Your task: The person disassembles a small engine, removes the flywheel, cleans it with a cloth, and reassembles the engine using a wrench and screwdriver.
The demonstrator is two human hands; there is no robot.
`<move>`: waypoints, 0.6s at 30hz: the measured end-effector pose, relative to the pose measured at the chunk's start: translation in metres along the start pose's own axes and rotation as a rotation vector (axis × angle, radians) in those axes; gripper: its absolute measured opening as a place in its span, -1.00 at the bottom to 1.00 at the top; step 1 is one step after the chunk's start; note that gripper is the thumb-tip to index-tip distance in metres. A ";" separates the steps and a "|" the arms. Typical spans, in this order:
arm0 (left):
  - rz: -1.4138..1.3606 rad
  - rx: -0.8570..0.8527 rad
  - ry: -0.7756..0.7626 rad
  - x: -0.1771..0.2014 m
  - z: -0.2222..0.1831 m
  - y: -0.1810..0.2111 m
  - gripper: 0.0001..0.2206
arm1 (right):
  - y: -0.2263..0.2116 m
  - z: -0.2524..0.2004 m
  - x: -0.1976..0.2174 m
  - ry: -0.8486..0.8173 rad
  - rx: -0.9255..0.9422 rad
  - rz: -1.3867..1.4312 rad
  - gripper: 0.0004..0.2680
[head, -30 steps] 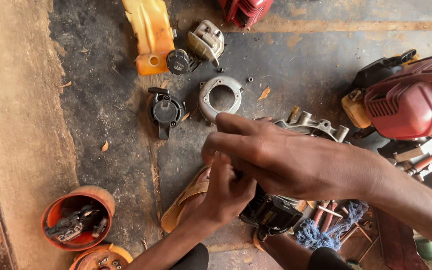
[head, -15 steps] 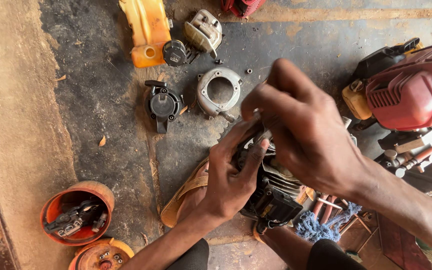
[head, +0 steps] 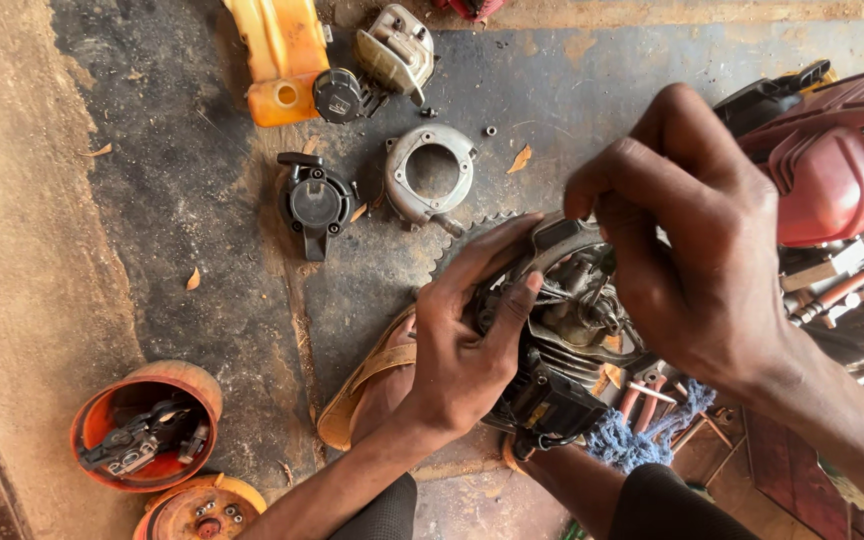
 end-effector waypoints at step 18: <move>0.261 -0.076 -0.144 0.000 0.022 -0.005 -0.63 | 0.062 -0.008 0.029 -0.678 0.534 -0.511 -0.66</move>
Point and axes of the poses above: each hand's wrist, its own z-axis towards the middle knuckle, its own x-axis out of the back of the hand, y = z × x, the point moved 1 cm from there along z, towards the middle knuckle, and after that the axes turned 6 degrees about z, right-handed, at the moved point
